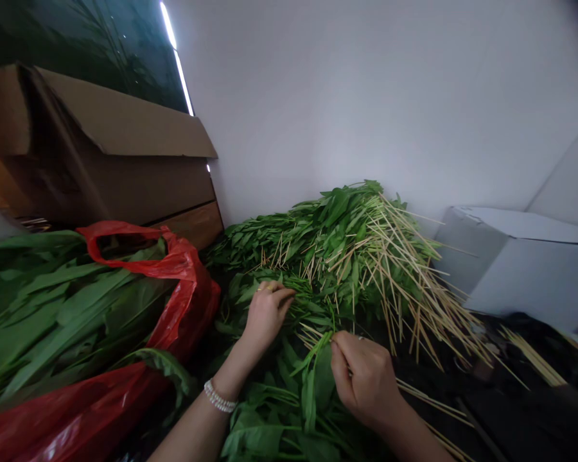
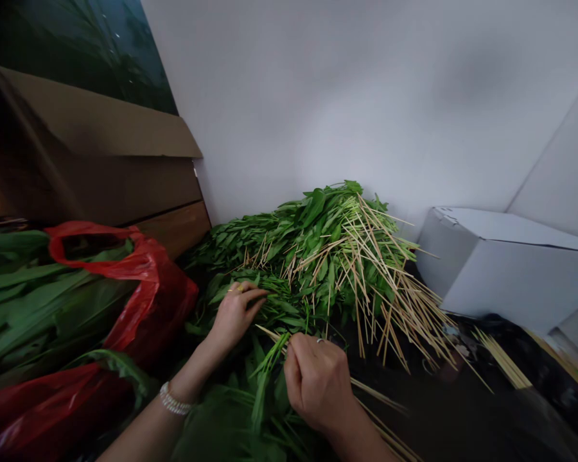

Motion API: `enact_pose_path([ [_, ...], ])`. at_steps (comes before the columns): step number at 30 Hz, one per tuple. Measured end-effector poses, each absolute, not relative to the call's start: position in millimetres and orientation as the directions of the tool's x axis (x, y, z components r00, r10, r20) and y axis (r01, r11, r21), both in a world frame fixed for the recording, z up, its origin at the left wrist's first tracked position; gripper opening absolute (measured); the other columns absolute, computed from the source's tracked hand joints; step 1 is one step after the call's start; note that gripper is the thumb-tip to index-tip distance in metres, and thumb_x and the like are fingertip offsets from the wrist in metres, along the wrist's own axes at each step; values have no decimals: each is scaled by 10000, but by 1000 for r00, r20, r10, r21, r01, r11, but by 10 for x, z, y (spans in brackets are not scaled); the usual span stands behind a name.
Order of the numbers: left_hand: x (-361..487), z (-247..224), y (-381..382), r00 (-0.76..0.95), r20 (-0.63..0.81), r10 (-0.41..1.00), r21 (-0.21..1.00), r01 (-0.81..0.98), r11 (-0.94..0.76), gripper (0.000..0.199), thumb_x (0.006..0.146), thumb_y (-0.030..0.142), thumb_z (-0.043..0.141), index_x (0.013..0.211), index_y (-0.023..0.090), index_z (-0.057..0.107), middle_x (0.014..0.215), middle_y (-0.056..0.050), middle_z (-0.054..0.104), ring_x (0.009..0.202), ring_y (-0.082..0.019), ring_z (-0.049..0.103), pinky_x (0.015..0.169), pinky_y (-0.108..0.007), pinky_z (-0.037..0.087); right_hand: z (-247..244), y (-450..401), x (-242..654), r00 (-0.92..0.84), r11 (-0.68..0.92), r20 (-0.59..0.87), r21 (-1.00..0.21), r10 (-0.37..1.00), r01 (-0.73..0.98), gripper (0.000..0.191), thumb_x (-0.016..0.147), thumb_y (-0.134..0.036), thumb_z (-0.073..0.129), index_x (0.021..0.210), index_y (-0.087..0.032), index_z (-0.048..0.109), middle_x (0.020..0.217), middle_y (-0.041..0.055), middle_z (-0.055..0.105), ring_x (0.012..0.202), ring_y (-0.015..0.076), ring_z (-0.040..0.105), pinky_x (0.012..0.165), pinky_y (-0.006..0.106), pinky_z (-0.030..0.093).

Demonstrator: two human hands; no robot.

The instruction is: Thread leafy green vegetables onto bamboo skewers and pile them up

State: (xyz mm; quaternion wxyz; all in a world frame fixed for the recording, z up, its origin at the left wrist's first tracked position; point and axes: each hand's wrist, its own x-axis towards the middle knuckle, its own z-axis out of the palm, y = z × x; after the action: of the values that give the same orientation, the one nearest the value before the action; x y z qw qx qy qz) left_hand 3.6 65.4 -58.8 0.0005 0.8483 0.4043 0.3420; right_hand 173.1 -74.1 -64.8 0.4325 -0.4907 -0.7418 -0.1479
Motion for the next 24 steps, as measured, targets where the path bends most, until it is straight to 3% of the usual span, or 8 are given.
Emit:
enact_pose_path([
  [4,36,-500,628,299,751,589,329,605,-725,195,872,215,576,1003,240,718,1015,-61,659,958,-211,547,860,-366,435,-664,-732,1735,-133,454,789,-198,599,869,224,909,-120,381,716,-195,465,588,-30,446,522,111,422,564,272,268],
  [8,60,-475,578,218,819,531,368,511,-777,200,873,210,578,1019,243,711,1047,-63,658,967,-199,574,876,-359,443,-684,-723,1735,-113,420,785,-198,609,886,232,919,-141,379,711,-197,466,581,-34,452,506,105,423,563,268,267],
  [13,100,-495,528,286,745,603,494,370,-787,208,894,196,536,1038,215,685,939,-46,700,885,-169,630,819,-298,476,-706,-702,1738,-68,345,760,-212,647,914,249,932,-165,360,719,-192,487,581,-32,481,502,98,462,563,258,273],
  [24,144,-432,490,357,573,738,655,342,-674,191,853,159,495,916,177,674,849,-32,634,820,-164,584,760,-269,452,-711,-684,1741,-32,282,745,-212,666,936,253,919,-162,352,728,-187,517,575,-30,527,485,88,499,550,240,282],
])
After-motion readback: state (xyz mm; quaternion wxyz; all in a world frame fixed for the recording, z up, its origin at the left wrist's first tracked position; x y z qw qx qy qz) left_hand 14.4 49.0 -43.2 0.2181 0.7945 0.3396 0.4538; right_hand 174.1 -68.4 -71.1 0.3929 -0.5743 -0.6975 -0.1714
